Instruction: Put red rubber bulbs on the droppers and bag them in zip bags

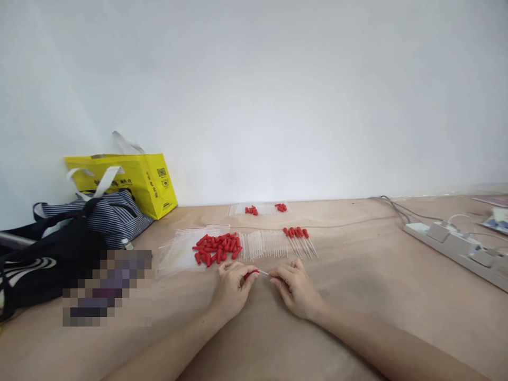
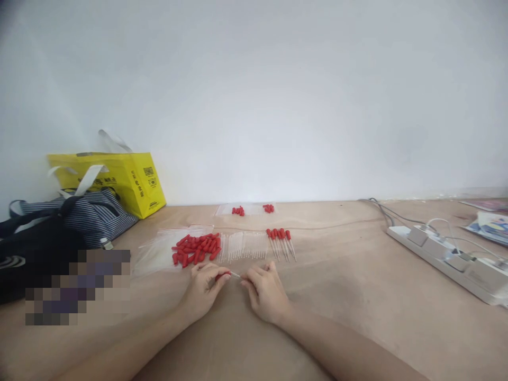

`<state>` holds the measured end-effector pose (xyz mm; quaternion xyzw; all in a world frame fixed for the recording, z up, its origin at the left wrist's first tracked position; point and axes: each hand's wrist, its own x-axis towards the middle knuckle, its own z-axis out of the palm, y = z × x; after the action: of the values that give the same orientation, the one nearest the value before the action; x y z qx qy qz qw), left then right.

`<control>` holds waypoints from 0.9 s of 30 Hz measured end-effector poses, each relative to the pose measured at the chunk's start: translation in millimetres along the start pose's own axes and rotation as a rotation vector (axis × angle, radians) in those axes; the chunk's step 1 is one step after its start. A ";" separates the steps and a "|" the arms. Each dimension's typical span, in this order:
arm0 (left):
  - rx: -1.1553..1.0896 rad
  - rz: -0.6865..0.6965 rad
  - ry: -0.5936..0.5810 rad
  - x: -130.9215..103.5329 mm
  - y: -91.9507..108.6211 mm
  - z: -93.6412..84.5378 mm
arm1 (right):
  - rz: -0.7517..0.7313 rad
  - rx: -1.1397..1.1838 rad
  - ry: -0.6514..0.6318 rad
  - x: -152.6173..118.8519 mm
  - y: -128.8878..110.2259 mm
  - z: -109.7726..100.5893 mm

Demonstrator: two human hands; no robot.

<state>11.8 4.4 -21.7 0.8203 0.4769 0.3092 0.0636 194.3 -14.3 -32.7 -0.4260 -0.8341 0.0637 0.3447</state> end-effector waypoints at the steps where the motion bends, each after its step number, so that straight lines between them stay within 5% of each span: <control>1: -0.001 0.005 0.000 -0.4 0.1 -0.5 | -0.018 -0.016 -0.001 0.2 0.8 -1.0; 9: 0.050 0.151 -0.041 -4.1 7.4 -6.4 | -0.206 -0.154 0.003 3.7 11.7 -10.9; 27: 0.043 0.340 0.002 -6.9 11.0 -1.9 | -0.225 -0.112 -0.002 2.6 8.9 -2.3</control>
<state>16.4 -7.5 -18.9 0.8901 0.3376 0.3061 -0.0079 200.7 -7.1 -33.2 -0.3480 -0.8793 -0.0215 0.3244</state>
